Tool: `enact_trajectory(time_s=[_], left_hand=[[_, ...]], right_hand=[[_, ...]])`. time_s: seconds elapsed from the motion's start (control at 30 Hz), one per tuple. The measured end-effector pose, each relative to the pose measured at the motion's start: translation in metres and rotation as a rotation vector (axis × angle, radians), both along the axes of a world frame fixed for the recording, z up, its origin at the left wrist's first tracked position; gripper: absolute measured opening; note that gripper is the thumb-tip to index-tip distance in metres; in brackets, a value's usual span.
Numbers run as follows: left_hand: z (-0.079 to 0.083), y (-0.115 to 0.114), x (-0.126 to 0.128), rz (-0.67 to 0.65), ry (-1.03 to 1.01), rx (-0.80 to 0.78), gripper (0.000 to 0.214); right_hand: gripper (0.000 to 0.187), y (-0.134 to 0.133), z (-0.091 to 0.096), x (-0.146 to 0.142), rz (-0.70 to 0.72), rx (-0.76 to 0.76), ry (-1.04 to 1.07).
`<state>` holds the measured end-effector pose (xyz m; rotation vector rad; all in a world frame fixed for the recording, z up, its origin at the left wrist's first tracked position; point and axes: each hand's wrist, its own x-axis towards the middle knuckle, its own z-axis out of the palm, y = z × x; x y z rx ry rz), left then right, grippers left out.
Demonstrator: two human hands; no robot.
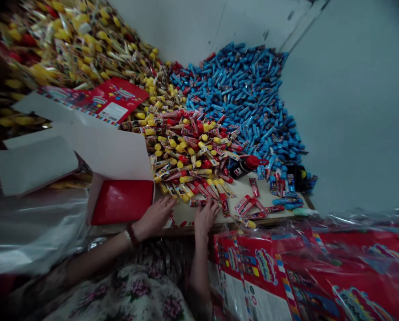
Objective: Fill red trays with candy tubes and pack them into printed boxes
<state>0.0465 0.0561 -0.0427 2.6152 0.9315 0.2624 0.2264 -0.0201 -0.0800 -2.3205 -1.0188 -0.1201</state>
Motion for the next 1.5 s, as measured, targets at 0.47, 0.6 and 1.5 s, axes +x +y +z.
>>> enact_trajectory(time_s=[0.47,0.6,1.5], left_hand=[[-0.012,-0.010,0.047,-0.074,0.170,0.076,0.036],[-0.015,-0.008,0.052,-0.102,0.155,0.097,0.047],[0.020,-0.013,0.014,0.016,-0.018,-0.478,0.041]], right_hand=[[0.048,-0.003,-0.007,0.014,0.083,0.139,-0.020],[0.033,-0.001,0.006,0.015,0.035,0.163,0.012],[0.032,0.035,-0.009,0.024,0.580,0.045,0.226]])
